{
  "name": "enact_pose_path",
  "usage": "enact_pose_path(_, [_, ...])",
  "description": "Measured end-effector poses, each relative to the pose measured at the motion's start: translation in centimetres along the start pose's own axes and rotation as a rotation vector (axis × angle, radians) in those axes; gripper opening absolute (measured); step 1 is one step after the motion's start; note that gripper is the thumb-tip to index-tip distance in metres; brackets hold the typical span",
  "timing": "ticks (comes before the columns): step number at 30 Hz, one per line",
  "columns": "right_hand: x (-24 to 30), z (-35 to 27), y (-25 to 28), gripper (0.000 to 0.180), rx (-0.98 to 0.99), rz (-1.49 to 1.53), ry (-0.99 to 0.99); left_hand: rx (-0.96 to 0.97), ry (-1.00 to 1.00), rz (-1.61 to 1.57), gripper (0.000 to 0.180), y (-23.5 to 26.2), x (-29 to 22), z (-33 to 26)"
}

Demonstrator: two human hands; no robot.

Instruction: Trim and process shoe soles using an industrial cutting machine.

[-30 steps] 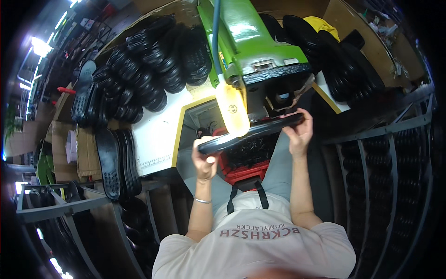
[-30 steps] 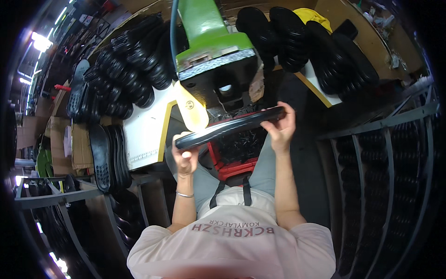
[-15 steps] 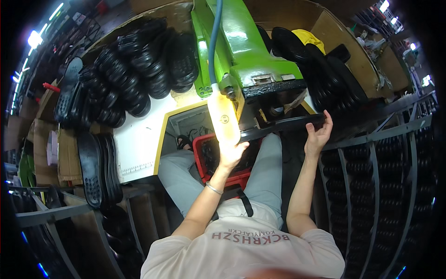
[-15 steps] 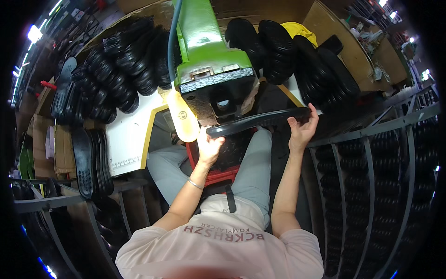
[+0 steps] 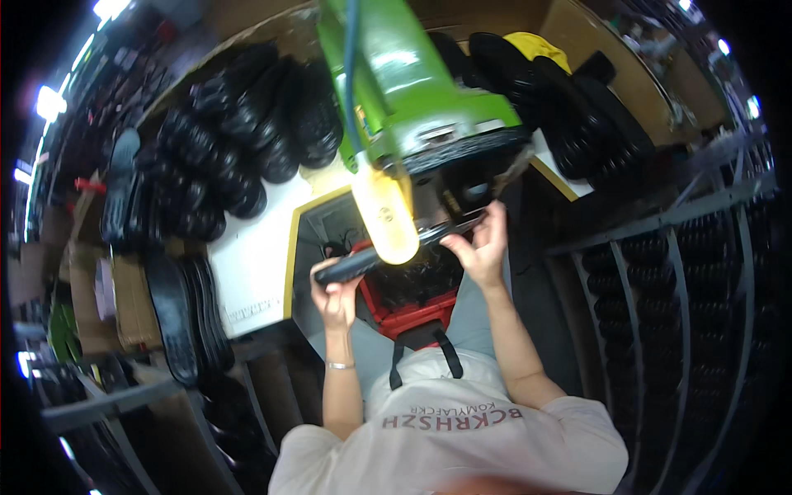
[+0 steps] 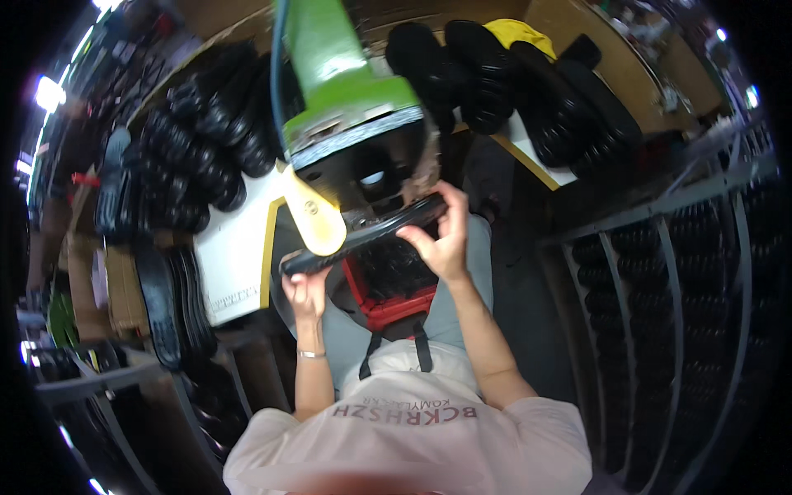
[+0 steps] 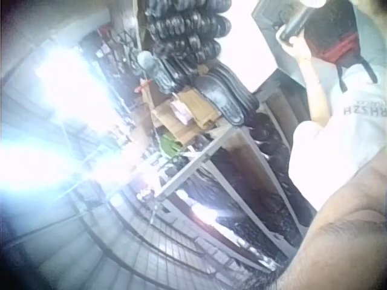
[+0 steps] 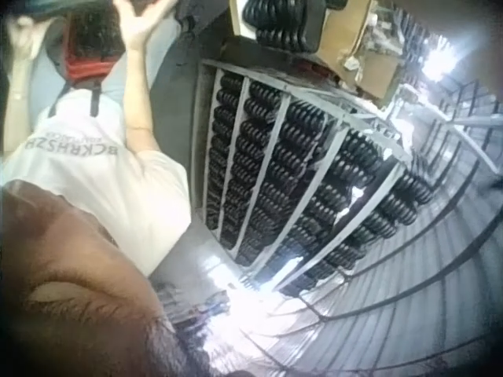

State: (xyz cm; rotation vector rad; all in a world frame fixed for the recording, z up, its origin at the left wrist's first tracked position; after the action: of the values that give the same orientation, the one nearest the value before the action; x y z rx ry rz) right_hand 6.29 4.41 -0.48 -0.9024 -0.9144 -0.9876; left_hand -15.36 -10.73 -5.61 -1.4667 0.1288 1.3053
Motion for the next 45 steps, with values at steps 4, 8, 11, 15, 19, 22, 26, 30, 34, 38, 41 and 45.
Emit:
enact_pose_path(4, [-2.0,-2.4,-0.3,0.085,-0.072,0.217,-0.235,0.154,-0.210,0.348,0.050,0.0,-2.9,-2.4])
enact_pose_path(8, [-0.1,-4.3,2.0,0.072,-0.068,0.408,-0.400,0.621,-0.554,0.689,0.028,-10.4,-3.9,-4.5])
enact_pose_path(11, [1.7,-4.5,4.9,0.061,-0.056,0.387,-0.283,0.822,-0.809,0.798,0.019,-16.5,-1.5,-6.7])
enact_pose_path(15, [2.5,-4.9,9.7,0.046,-0.157,0.282,-0.225,0.749,-1.064,0.855,0.028,-23.8,1.5,-3.9])
enact_pose_path(19, [2.1,-5.2,12.5,0.031,-0.229,0.372,-0.311,0.474,-1.207,0.871,0.035,-29.9,5.0,4.9])
enact_pose_path(22, [1.8,-6.2,14.5,0.025,-0.268,0.380,-0.383,0.287,-1.066,0.907,0.039,-31.2,7.5,12.8])
enact_pose_path(26, [0.6,-8.2,18.2,0.021,-0.362,0.362,-0.445,0.194,-0.871,0.986,0.037,-30.0,11.3,19.4])
enact_pose_path(30, [-0.5,-9.3,21.2,0.019,-0.425,0.348,-0.483,0.287,-0.733,0.989,0.042,-28.3,13.4,20.3])
enact_pose_path(34, [-0.7,-10.3,24.1,0.018,-0.456,0.335,-0.507,0.162,-0.708,0.912,0.052,-28.1,14.1,16.3])
enact_pose_path(38, [-0.5,-10.3,26.4,0.018,-0.456,0.281,-0.509,0.067,-0.788,0.933,0.036,-27.3,14.3,10.9])
enact_pose_path(41, [-0.3,-10.5,27.8,0.018,-0.465,0.256,-0.474,0.232,-0.636,0.873,0.016,-26.4,15.9,7.6])
enact_pose_path(45, [0.3,-9.3,29.7,0.016,-0.498,0.168,-0.459,0.465,-0.129,0.731,0.023,-28.6,18.5,4.5])
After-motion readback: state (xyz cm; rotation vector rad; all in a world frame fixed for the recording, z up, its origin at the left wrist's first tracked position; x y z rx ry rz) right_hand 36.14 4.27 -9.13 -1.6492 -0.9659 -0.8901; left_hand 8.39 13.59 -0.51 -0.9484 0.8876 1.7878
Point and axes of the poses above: each hand's wrist, its own z-axis towards the middle knuckle, its own y-axis out of the back of the hand, x = y × z, the point moved 2 cm from there along z, towards the middle knuckle, and after that the axes turned 6 degrees about -y, right-handed, at the moved point
